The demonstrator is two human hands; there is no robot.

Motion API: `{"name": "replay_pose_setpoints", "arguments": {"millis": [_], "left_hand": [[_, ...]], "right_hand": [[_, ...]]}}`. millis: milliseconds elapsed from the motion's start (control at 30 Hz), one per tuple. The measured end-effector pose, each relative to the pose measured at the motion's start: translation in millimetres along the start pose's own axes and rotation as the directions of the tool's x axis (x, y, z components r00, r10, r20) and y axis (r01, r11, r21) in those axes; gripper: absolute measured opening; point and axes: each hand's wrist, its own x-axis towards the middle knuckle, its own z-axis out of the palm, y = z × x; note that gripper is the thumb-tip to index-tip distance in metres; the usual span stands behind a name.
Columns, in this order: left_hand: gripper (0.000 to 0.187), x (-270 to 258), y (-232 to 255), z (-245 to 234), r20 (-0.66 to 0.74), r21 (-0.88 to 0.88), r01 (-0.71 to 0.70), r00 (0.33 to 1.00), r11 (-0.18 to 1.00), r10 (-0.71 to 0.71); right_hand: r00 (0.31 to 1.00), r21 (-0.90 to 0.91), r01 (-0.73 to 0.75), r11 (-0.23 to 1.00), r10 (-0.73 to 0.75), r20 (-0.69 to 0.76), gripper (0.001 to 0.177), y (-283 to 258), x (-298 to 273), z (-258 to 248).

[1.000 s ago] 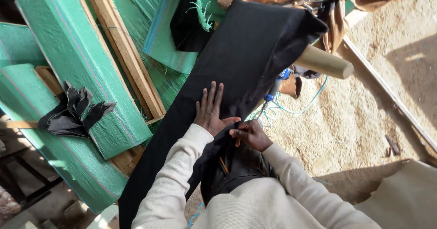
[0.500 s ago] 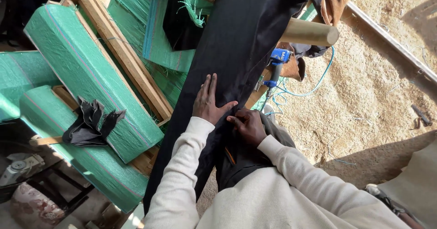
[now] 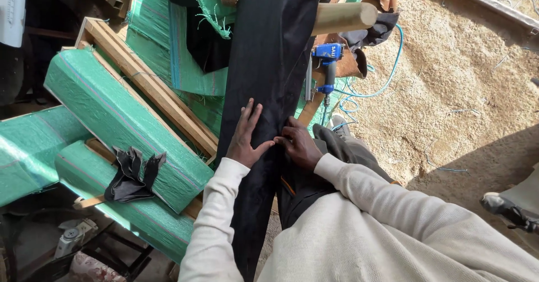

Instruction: Wrapping and stapling black fabric onto a foam-padded wooden furniture frame component.

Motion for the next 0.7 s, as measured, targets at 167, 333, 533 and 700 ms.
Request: {"name": "replay_pose_setpoints", "arguments": {"millis": [167, 333, 533, 700], "left_hand": [[0.046, -1, 10, 0, 0.025, 0.248, -0.27, 0.962, 0.93, 0.273], [0.015, -4, 7, 3, -0.083, 0.248, -0.316, 0.935, 0.916, 0.345], [0.021, -8, -7, 11, -0.102, 0.236, -0.307, 0.936, 0.922, 0.337], [0.018, -7, -4, 17, -0.17, 0.239, -0.288, 0.928, 0.927, 0.332]], "right_hand": [[1.0, -0.047, 0.026, 0.999, -0.026, -0.006, 0.038, 5, 1, 5], [0.999, -0.152, -0.023, 0.988, 0.027, 0.024, 0.036, 15, 0, 11], [0.997, -0.242, -0.066, 0.968, 0.072, 0.016, 0.029, 18, 0, 14], [0.98, -0.311, -0.191, 0.931, 0.2, -0.004, 0.029, 23, 3, 14]]}}
